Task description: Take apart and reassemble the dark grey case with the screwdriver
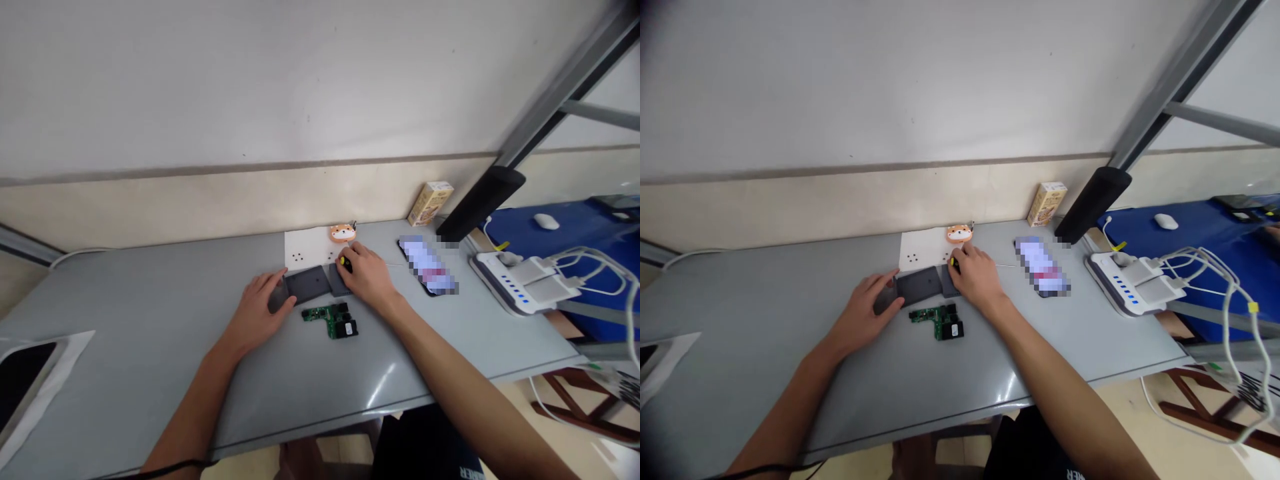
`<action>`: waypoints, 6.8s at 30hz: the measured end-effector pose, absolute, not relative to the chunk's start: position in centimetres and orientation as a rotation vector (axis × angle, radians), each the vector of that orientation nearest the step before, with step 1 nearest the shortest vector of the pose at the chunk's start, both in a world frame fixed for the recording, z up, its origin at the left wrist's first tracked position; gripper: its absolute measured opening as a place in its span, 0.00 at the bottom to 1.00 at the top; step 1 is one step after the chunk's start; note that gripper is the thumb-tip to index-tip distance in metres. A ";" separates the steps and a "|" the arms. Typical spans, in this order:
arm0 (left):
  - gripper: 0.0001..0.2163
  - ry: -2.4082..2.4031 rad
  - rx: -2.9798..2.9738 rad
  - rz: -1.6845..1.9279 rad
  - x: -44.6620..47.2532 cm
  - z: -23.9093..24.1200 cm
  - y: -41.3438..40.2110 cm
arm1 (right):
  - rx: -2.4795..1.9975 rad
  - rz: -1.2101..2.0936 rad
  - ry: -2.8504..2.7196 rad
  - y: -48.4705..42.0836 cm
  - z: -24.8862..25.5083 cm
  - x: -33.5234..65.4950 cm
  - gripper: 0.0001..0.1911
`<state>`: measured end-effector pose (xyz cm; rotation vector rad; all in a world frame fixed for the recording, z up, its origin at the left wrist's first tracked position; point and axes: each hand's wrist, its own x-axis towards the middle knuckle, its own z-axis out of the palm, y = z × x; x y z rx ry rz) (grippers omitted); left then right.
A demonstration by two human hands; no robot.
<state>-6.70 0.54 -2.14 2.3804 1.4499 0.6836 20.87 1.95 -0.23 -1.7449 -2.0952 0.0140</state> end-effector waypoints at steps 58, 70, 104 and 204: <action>0.35 1.453 2.234 0.619 -7.4 -2.3 0.6 | -1.636 0.057 -2.054 2.0 -0.6 21.4 0.12; 0.34 1.437 2.242 0.609 -7.3 -2.2 0.7 | -1.635 0.081 -2.059 2.0 -0.4 21.5 0.11; 0.36 1.439 2.231 0.639 -7.2 -2.0 0.3 | -1.644 0.066 -2.055 1.6 -0.3 21.4 0.11; 0.13 1.433 2.410 0.815 -7.7 -3.4 1.7 | -1.119 0.273 -2.545 0.4 0.7 20.0 0.18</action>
